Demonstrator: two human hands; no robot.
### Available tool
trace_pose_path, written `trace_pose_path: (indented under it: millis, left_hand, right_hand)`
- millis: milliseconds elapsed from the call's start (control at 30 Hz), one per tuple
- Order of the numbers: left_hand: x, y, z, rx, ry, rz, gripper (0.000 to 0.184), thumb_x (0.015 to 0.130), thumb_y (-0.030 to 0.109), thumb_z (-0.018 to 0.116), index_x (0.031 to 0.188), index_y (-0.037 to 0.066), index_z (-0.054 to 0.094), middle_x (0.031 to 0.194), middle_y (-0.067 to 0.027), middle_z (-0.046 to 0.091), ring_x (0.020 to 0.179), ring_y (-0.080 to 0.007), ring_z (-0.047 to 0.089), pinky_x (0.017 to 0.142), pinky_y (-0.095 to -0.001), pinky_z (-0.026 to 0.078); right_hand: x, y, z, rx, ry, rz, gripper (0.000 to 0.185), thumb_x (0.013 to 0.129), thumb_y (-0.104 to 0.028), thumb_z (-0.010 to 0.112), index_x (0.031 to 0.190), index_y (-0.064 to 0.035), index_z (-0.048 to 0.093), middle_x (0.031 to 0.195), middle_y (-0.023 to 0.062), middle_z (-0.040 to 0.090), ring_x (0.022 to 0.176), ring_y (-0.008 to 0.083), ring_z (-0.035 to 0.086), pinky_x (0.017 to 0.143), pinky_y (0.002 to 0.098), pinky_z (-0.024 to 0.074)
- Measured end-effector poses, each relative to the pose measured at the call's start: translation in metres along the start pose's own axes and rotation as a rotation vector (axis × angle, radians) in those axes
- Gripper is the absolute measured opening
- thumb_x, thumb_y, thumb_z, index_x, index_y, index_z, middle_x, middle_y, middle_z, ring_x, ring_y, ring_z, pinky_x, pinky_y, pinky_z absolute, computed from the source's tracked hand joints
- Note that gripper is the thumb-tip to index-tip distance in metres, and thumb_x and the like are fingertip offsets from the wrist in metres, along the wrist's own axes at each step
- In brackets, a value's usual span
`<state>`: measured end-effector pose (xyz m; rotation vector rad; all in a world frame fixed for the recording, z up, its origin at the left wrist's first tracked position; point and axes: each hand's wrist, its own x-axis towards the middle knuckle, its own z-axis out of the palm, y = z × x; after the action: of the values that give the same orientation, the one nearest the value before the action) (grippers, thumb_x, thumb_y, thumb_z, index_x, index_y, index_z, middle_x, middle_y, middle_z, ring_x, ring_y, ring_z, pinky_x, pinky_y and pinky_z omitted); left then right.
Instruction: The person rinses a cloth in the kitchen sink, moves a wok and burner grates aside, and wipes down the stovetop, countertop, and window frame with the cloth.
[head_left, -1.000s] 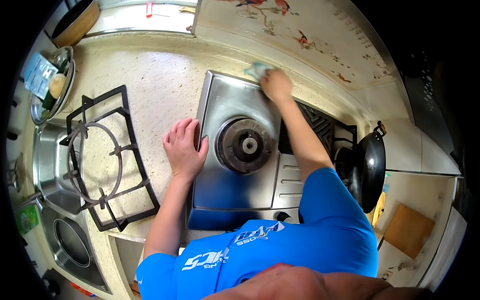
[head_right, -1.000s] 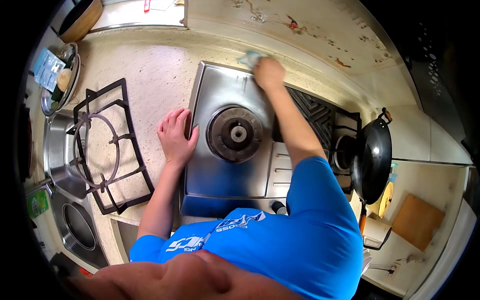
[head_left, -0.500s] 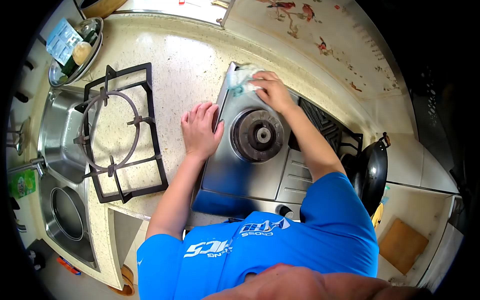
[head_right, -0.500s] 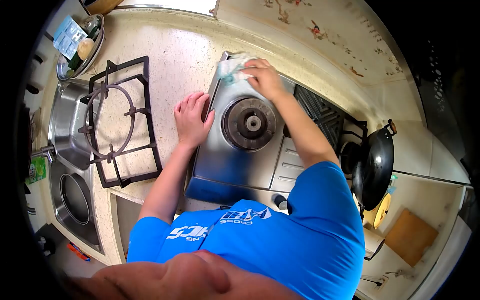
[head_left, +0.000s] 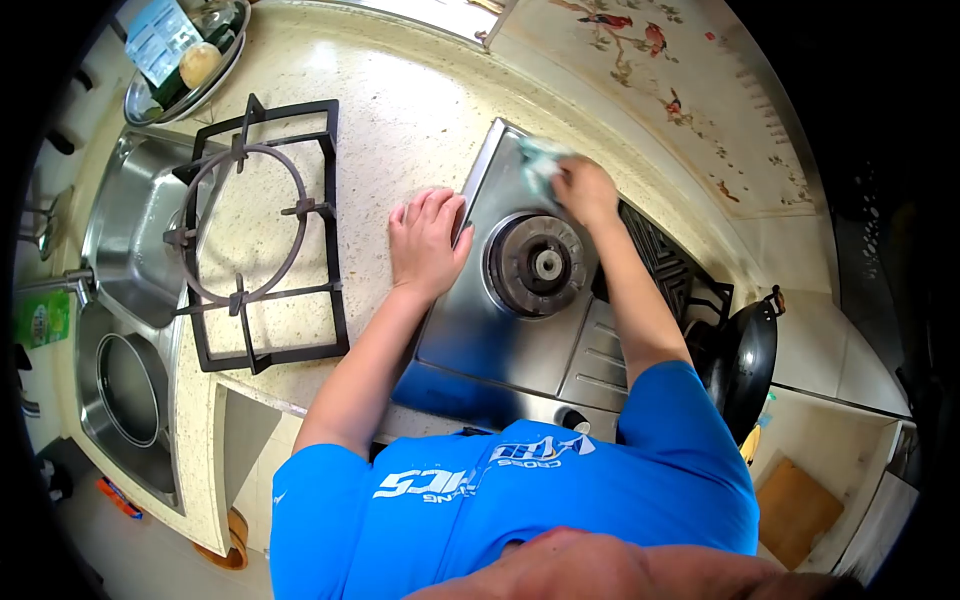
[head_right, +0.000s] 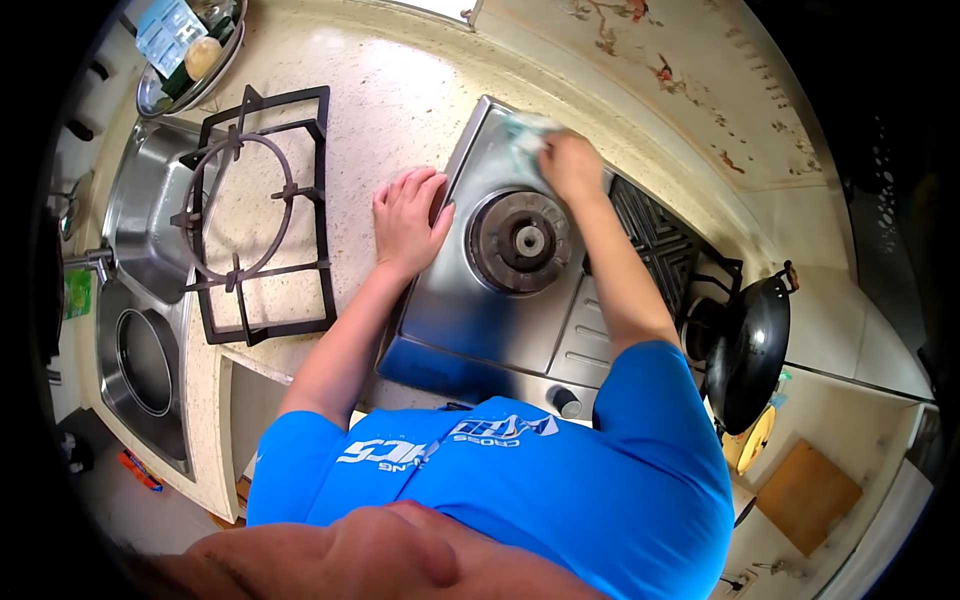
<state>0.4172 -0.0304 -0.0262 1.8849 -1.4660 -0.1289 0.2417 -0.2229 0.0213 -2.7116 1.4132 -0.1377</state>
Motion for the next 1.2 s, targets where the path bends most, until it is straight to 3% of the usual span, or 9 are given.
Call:
trace_pose_path:
  millis: [233,367,533,633,700,800,867,1033,1200]
  left_hand:
    - [-0.005,-0.003,0.005,-0.071,0.104,-0.003,0.034,0.087,0.023,0.053,0.118,0.008,0.052,0.118,-0.0091,0.055,0.116,-0.0241,0.047,0.100,-0.0409,0.029]
    - [-0.013,-0.007,0.003,-0.198,0.151,0.057,0.034,0.088,0.015,0.052,0.119,0.002,0.049,0.119,-0.0178,0.053,0.114,-0.0339,0.047,0.099,-0.0426,0.035]
    - [-0.070,0.020,-0.032,-0.408,0.131,0.172,0.038,0.086,0.008,0.054,0.122,-0.002,0.046,0.121,-0.0207,0.050,0.115,-0.0363,0.045,0.101,-0.0427,0.034]
    - [-0.123,0.034,-0.062,-0.393,0.160,0.191,0.039,0.086,0.007,0.054,0.123,-0.001,0.046,0.120,-0.0201,0.050,0.107,-0.0328,0.052,0.094,-0.0399,0.041]
    - [-0.155,0.032,-0.079,-0.539,-0.003,0.046,0.043,0.084,0.006,0.058,0.124,0.001,0.044,0.118,-0.0191,0.051,0.092,-0.0312,0.057,0.081,-0.0370,0.048]
    - [-0.188,0.021,-0.093,-0.483,-0.034,0.024,0.043,0.083,0.003,0.058,0.123,0.002,0.044,0.116,-0.0180,0.052,0.082,-0.0281,0.059,0.070,-0.0355,0.050]
    - [-0.199,0.016,-0.093,-0.501,-0.024,0.014,0.042,0.083,0.002,0.058,0.122,0.003,0.045,0.113,-0.0174,0.052,0.079,-0.0273,0.058,0.069,-0.0364,0.050]
    - [-0.210,0.007,-0.084,-0.374,0.024,0.022,0.042,0.083,0.005,0.058,0.122,0.001,0.043,0.111,-0.0186,0.051,0.076,-0.0292,0.058,0.068,-0.0382,0.049]
    - [-0.212,0.005,-0.076,-0.250,0.016,0.079,0.045,0.080,0.007,0.059,0.121,0.001,0.043,0.115,-0.0199,0.048,0.092,-0.0356,0.056,0.078,-0.0421,0.048]
  right_hand:
    - [0.027,-0.074,0.033,-0.089,0.017,-0.121,0.015,0.077,-0.016,0.057,0.078,-0.0069,0.069,0.096,0.0124,0.064,0.087,0.0322,0.062,0.076,0.0417,0.0499]
    - [-0.018,-0.089,0.028,-0.034,-0.024,-0.255,0.014,0.075,-0.012,0.057,0.075,-0.0057,0.069,0.094,0.0119,0.063,0.087,0.0312,0.062,0.075,0.0442,0.0493]
    - [-0.074,-0.123,0.010,-0.137,-0.038,-0.385,0.010,0.071,-0.012,0.059,0.071,-0.0090,0.069,0.091,0.0076,0.063,0.088,0.0269,0.062,0.073,0.0469,0.0473]
    - [-0.102,-0.138,0.013,-0.088,-0.051,-0.441,0.009,0.067,-0.013,0.061,0.066,-0.0073,0.067,0.084,0.0090,0.062,0.084,0.0273,0.062,0.072,0.0434,0.0489]
    - [-0.130,-0.152,0.016,-0.036,-0.070,-0.464,0.010,0.064,-0.015,0.061,0.060,-0.0059,0.065,0.077,0.0114,0.060,0.081,0.0276,0.062,0.072,0.0396,0.0503]
    - [-0.181,-0.169,0.005,0.134,-0.063,-0.544,0.020,0.069,-0.023,0.066,0.066,-0.0033,0.064,0.084,0.0126,0.060,0.086,0.0283,0.059,0.075,0.0395,0.0493]
    - [-0.211,-0.177,0.000,0.279,-0.067,-0.521,0.029,0.072,-0.031,0.069,0.071,-0.0022,0.063,0.088,0.0128,0.059,0.089,0.0285,0.057,0.077,0.0386,0.0486]
    - [-0.235,-0.147,0.016,0.486,0.049,-0.305,0.032,0.073,-0.022,0.072,0.065,-0.0005,0.049,0.087,0.0157,0.056,0.086,0.0346,0.054,0.075,0.0414,0.0456]
    - [-0.289,-0.082,0.016,0.325,0.173,-0.081,0.027,0.073,-0.016,0.070,0.089,0.0020,0.058,0.099,0.0202,0.058,0.096,0.0375,0.054,0.086,0.0429,0.0443]
